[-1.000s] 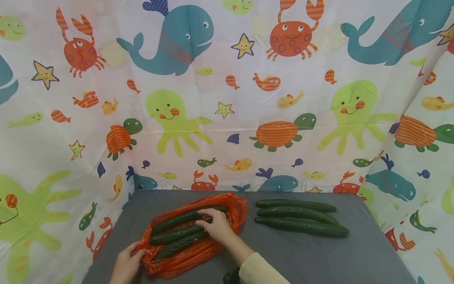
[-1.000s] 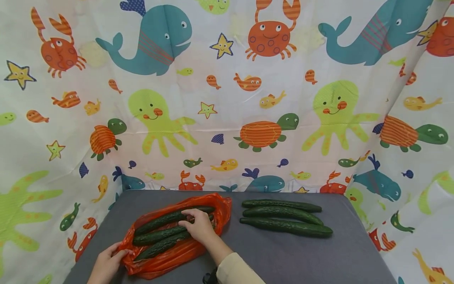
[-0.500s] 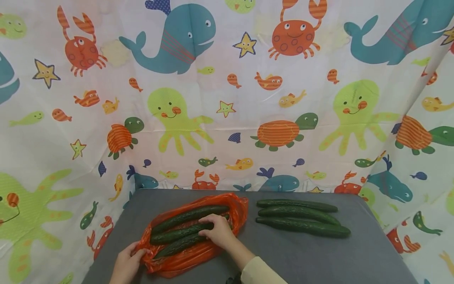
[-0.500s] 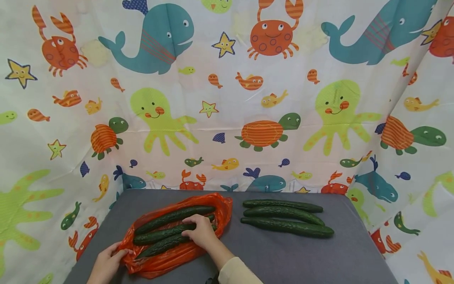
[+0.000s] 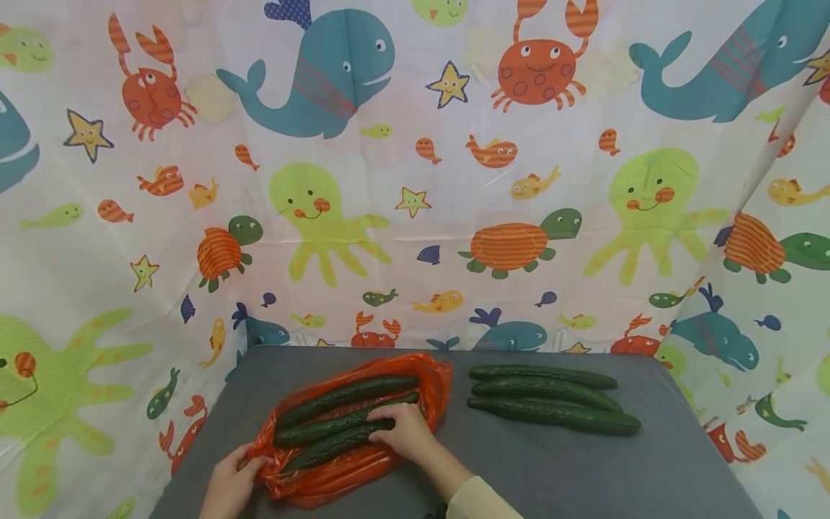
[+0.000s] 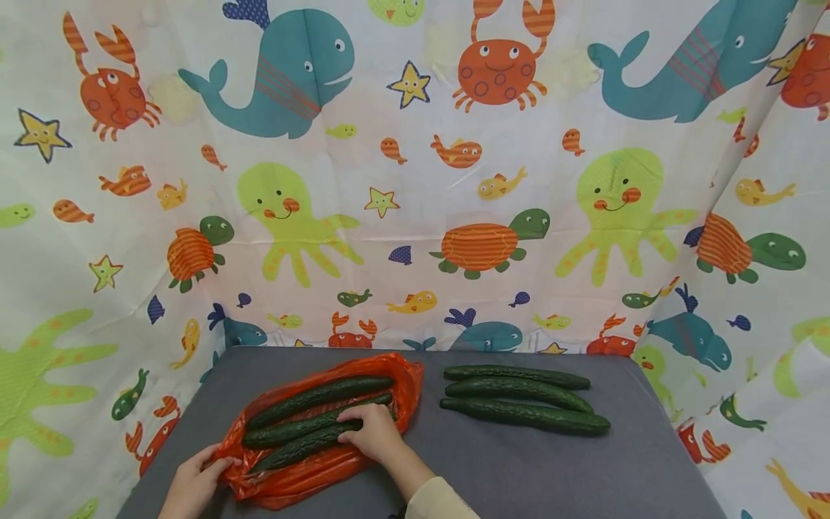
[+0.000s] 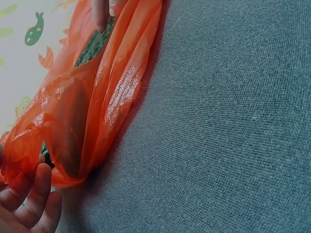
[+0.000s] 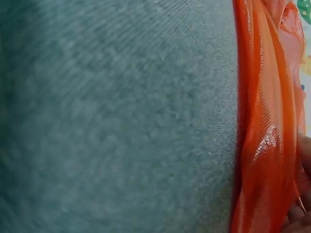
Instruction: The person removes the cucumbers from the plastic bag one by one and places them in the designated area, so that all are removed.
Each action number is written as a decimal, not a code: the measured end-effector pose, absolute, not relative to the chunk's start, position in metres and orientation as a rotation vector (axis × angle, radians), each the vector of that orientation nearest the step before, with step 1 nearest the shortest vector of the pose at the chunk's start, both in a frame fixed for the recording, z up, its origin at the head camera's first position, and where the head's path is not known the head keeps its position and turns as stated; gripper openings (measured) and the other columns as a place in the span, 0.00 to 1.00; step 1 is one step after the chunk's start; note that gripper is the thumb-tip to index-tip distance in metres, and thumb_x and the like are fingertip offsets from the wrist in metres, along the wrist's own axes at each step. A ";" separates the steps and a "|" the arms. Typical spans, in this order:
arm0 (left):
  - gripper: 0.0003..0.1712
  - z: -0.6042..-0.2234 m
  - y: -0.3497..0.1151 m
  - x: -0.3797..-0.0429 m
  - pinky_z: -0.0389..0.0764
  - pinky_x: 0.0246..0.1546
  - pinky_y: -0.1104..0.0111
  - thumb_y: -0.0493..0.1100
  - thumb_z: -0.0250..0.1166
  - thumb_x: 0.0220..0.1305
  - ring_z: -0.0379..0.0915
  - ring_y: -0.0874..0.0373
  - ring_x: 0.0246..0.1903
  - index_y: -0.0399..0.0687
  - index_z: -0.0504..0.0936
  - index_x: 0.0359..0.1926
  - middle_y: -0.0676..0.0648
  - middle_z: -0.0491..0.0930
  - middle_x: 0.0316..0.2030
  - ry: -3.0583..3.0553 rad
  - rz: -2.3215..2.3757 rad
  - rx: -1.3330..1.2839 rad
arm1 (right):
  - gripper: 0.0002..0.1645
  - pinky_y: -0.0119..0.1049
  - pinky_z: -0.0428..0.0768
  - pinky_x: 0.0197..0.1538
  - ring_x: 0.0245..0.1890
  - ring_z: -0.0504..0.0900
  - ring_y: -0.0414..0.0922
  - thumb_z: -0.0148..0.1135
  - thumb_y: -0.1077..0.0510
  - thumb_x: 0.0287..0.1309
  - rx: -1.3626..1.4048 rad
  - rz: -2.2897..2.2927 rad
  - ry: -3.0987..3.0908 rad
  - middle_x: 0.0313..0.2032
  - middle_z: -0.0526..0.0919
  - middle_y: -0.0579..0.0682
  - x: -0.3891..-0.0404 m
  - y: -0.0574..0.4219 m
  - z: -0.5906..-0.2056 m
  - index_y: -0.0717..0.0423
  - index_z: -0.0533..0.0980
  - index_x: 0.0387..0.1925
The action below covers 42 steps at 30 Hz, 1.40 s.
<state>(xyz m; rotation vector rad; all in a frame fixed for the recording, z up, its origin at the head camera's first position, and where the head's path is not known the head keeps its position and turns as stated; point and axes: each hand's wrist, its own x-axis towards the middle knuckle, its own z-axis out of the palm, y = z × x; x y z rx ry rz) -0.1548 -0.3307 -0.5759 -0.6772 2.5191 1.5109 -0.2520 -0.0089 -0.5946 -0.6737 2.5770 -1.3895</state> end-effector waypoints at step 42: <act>0.33 -0.579 -0.333 -0.152 0.84 0.36 0.60 0.49 0.62 0.72 0.83 0.54 0.41 0.26 0.71 0.65 0.34 0.84 0.49 2.484 1.550 -0.686 | 0.21 0.50 0.79 0.58 0.53 0.82 0.49 0.76 0.59 0.51 -0.698 -1.200 2.815 0.50 0.87 0.47 -0.243 -0.021 -0.586 0.49 0.87 0.49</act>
